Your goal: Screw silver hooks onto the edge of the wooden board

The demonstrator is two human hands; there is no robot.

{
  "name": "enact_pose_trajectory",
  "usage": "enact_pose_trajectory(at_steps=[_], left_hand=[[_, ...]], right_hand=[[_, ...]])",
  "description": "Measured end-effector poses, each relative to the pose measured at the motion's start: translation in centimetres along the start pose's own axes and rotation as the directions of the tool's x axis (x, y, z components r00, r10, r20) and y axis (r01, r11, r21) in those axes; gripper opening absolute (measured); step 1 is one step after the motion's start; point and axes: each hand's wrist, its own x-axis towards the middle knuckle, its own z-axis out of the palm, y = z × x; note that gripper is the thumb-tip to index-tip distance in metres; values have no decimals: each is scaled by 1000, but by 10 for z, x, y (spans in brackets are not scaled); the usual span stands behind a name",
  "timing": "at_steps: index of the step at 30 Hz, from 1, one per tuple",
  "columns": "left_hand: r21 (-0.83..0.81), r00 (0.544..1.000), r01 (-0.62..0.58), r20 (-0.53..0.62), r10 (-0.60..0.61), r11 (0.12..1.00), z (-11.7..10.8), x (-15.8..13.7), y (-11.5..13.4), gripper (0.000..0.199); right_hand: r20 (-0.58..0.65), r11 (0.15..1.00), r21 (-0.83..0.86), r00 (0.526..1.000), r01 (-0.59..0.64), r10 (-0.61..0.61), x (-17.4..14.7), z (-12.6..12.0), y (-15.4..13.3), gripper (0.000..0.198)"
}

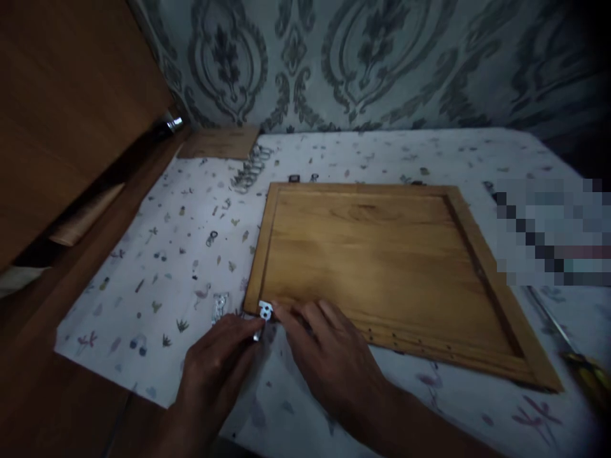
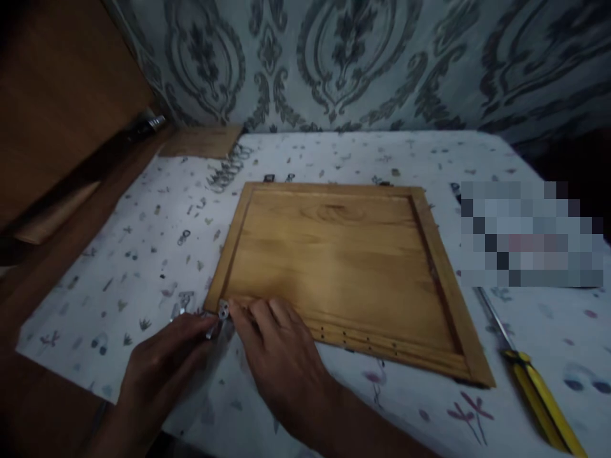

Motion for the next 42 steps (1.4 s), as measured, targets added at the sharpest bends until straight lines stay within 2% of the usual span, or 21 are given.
enact_pose_trajectory(at_steps=[4, 7, 9, 10, 13, 16, 19, 22, 27, 31, 37, 39, 42], left_hand=[[-150, 985, 159, -43, -167, 976, -15, 21, -3, 24], [-245, 953, 264, -81, -291, 933, -25, 55, -19, 17], [-330, 918, 330, -105, -382, 884, -26, 83, -35, 21], [-339, 917, 327, -113, -383, 882, -26, 97, -43, 24], [-330, 916, 308, -150, -372, 892, -21, 133, -66, 29], [-275, 913, 311, -180, -367, 910, -17, 160, -85, 24], [-198, 899, 358, -190, -394, 913, -15, 181, -106, 17], [-107, 884, 415, -188, -428, 904, -13, 197, -125, 21], [63, 894, 424, -190, -406, 903, -5, 208, -136, 22], [158, 908, 408, -175, -381, 899, 2, 210, -128, 23], [183, 902, 430, -125, -413, 884, -1, 206, -110, 18], [155, 907, 422, -62, -418, 893, -10, 194, -102, 15], [71, 896, 394, 193, -400, 916, -32, 159, -80, 17]], right_hand=[[-69, 996, -80, 997, -26, 21, -1, 8, 6, 29], [-138, 998, -57, 990, -20, 12, -1, 12, 10, 28], [-153, 999, -44, 988, -8, 2, -3, 13, 13, 28], [-155, 999, -41, 988, -4, -3, -3, 14, 14, 28], [-158, 1000, -30, 987, 8, -13, -5, 15, 16, 26], [-150, 1000, -18, 989, 8, -10, -5, 16, 16, 26], [-145, 1000, -19, 989, 4, -7, -5, 18, 17, 27], [-129, 1000, 1, 992, 10, -9, -6, 20, 17, 25], [-126, 1000, 17, 992, 10, -8, -7, 20, 18, 23], [-143, 1000, 19, 990, 11, -8, -6, 20, 17, 23], [-54, 999, 44, 998, 13, -10, -7, 7, 15, 23], [-38, 999, 31, 999, 11, -9, -6, 4, 15, 22], [-2, 999, 46, 1000, 19, -19, -4, 1, 14, 21]])
